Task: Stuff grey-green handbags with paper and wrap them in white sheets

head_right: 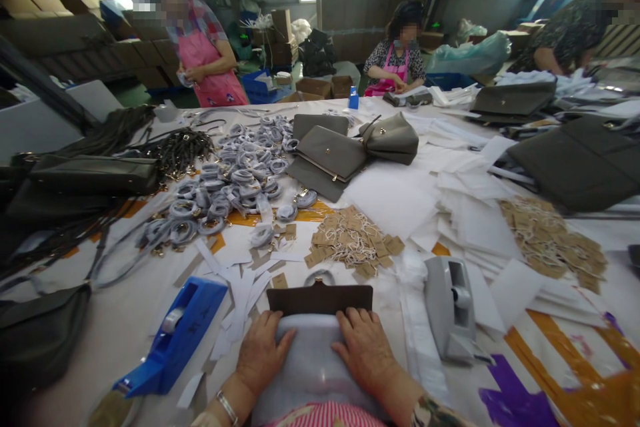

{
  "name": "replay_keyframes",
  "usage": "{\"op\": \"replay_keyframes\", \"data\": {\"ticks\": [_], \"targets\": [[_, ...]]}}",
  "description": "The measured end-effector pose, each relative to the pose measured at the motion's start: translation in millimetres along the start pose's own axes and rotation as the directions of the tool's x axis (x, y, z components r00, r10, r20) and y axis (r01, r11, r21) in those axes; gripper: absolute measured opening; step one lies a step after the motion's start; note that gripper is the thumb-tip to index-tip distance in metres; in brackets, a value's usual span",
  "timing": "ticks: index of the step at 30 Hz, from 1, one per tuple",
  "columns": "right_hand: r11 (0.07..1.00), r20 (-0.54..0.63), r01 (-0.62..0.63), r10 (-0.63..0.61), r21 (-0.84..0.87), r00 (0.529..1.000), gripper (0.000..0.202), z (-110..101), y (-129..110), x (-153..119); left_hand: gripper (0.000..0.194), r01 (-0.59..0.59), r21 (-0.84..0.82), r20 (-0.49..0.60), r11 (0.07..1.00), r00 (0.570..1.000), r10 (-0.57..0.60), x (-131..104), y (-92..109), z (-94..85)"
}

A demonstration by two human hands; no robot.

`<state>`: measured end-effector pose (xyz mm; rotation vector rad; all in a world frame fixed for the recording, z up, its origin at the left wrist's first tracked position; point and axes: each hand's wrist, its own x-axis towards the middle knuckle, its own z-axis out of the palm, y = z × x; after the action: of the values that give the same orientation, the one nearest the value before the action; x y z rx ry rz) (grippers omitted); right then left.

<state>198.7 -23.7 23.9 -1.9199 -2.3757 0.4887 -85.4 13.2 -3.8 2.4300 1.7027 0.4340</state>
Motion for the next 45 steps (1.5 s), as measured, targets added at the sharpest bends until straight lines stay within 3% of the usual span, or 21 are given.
{"op": "replay_keyframes", "data": {"ticks": [5, 9, 14, 18, 20, 23, 25, 27, 30, 33, 36, 40, 42, 45], "targets": [[1.0, -0.033, 0.001, 0.0, 0.009, 0.999, 0.05, 3.1, 1.5, -1.7, 0.027, -0.037, -0.035, 0.121, 0.999, 0.992, 0.041, 14.8, -2.0, -15.1], [1.0, -0.045, 0.001, -0.001, 0.004, 0.999, 0.049, 3.6, 2.0, -2.9, 0.035, -0.007, 0.022, 0.169, 1.0, 0.986, 0.004, 29.4, 8.2, -22.4], [1.0, -0.075, -0.001, -0.001, -0.03, 0.997, 0.048, 8.3, 2.1, -4.9, 0.037, 0.097, 0.138, 0.133, 0.986, 0.984, -0.115, 37.5, 26.2, -21.6], [0.999, -0.085, 0.001, -0.005, -0.045, 0.996, 0.047, 8.9, 2.3, -5.3, 0.032, 0.174, 0.202, 0.042, 0.964, 0.982, -0.186, 33.4, 29.3, -20.0], [0.999, -0.092, 0.004, -0.009, -0.05, 0.996, 0.047, 8.8, 2.7, -5.5, 0.026, 0.116, 0.187, -0.044, 0.976, 0.993, -0.109, 29.1, 30.5, -21.3], [0.998, -0.105, 0.014, -0.02, -0.06, 0.994, 0.046, 9.4, 3.1, -6.5, 0.027, -0.144, 0.02, -0.084, 0.989, 0.986, 0.145, 21.2, 38.3, -25.0], [0.998, -0.119, 0.018, -0.026, -0.067, 0.993, 0.045, 10.2, 2.8, -7.2, 0.027, -0.279, -0.134, -0.036, 0.951, 0.96, 0.277, 15.6, 47.5, -25.6], [0.997, -0.143, 0.015, -0.025, -0.071, 0.989, 0.044, 11.0, 2.1, -7.4, 0.034, -0.325, -0.215, 0.001, 0.921, 0.943, 0.333, 10.3, 56.5, -22.2], [0.997, -0.178, 0.019, -0.033, -0.075, 0.984, 0.044, 13.3, 1.8, -6.8, 0.067, -0.29, -0.215, 0.076, 0.933, 0.947, 0.312, 3.7, 63.5, -11.5], [0.996, -0.212, 0.026, -0.044, -0.083, 0.976, 0.044, 17.2, 3.4, -6.6, 0.094, -0.232, -0.208, 0.254, 0.95, 0.925, 0.281, -0.2, 61.6, -2.5], [0.996, -0.266, 0.041, -0.062, -0.084, 0.962, 0.045, 18.9, 5.8, -10.4, 0.106, -0.23, -0.217, 0.378, 0.949, 0.876, 0.299, -1.8, 56.1, 0.2], [0.99, -0.342, 0.135, -0.142, -0.045, 0.929, 0.041, 9.3, 2.8, -21.3, 0.115, -0.243, -0.226, 0.443, 0.943, 0.837, 0.322, -2.9, 52.1, 2.1], [0.97, -0.318, 0.242, -0.221, 0.028, 0.922, 0.037, 1.4, -2.8, -25.6, 0.12, -0.229, -0.223, 0.467, 0.947, 0.828, 0.31, -3.4, 52.0, 4.4], [0.909, -0.138, 0.346, -0.321, 0.234, 0.937, 0.029, -5.7, -13.0, -26.1, 0.122, -0.205, -0.226, 0.495, 0.952, 0.818, 0.294, -4.0, 53.2, 7.8]]}}
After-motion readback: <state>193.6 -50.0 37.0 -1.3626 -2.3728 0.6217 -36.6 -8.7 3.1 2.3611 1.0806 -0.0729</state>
